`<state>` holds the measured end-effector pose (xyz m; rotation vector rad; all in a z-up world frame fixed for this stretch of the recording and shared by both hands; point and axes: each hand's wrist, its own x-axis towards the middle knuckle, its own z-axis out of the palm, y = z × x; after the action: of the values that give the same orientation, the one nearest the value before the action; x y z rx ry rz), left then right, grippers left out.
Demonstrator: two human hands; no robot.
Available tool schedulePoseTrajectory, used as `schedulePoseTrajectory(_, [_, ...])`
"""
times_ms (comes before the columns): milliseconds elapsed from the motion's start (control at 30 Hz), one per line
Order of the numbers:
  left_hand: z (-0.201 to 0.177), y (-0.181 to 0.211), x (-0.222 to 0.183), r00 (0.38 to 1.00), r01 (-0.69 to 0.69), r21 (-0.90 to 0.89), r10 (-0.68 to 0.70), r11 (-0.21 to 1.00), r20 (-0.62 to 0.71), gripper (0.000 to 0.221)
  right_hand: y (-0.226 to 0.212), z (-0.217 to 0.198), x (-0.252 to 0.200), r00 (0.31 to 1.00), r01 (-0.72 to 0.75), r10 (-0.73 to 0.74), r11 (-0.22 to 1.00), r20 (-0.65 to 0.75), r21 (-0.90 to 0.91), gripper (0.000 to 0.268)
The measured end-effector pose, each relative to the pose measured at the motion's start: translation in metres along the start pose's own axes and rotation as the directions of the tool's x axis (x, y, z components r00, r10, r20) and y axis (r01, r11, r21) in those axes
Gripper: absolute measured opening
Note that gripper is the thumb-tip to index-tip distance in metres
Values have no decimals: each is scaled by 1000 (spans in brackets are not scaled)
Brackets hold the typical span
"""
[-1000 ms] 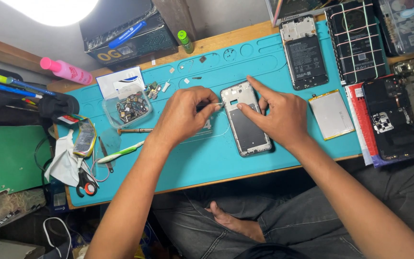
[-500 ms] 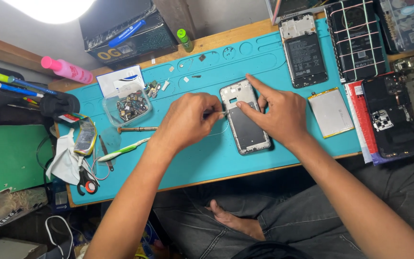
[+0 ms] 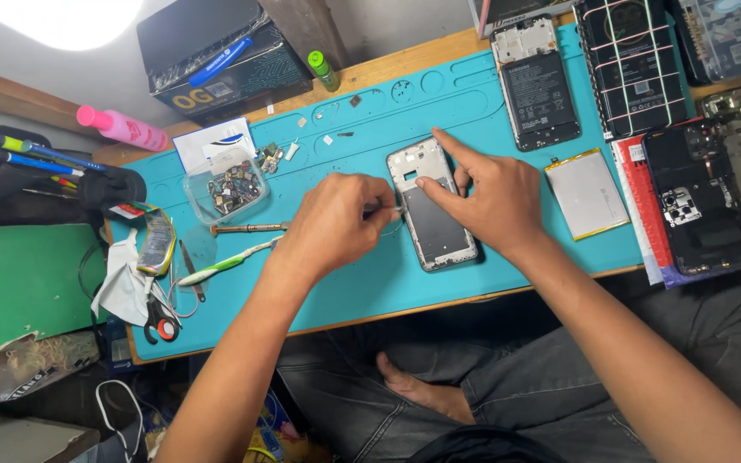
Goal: Removing adhesive residue from the internal frame of a disassembled smartphone using a precision scraping tool.
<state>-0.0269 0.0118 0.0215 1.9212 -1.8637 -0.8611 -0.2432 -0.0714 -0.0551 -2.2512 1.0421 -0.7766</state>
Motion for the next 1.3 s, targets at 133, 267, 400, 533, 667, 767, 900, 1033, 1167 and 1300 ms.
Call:
schedulePoseTrajectory(133, [5,-2,-3,1000,27,-17,-27,999,9,4,-1,0,-2,1000,-4,4,1000,1,3,53])
schedulePoseTrajectory(267, [2,5,-7,999,12,-10,-11,1000,43,3,-2,1,-1,1000,-4,4,1000,-4,5,53])
schedulePoseTrajectory(400, [13,-6,-2,999,34,49,-33,998,-36,6,-2,0,-1,1000,6,-6,1000,0,-8,53])
schedulePoseTrajectory(533, [34,-5,-9,991,108,82,-100,991,-92,10,1,1,-1,1000,-8,8,1000,-1,-2,54])
schedulePoseTrajectory(667, [53,17,-27,951,251,-18,-250,968,-181,16,-1,-1,-1,1000,-11,11,1000,-3,-9,54])
schedulePoseTrajectory(767, [71,32,-39,896,238,-216,-300,947,-328,13,1,2,-1,1000,-16,16,1000,0,-4,54])
schedulePoseTrajectory(900, [89,25,-29,823,210,-350,-358,913,-442,13,1,1,-2,1000,-8,8,1000,-3,-7,54])
schedulePoseTrajectory(1033, [93,35,-28,755,213,-410,-416,887,-507,12,2,0,-1,1000,-9,9,1000,-7,1,54])
schedulePoseTrajectory(1167, [104,44,-40,734,275,-433,-478,859,-482,9,2,0,-1,1000,-24,24,1000,-2,-4,54])
schedulePoseTrajectory(1300, [98,31,-14,698,226,-431,-454,873,-553,12,1,1,-2,1000,-20,20,1000,-1,-2,54])
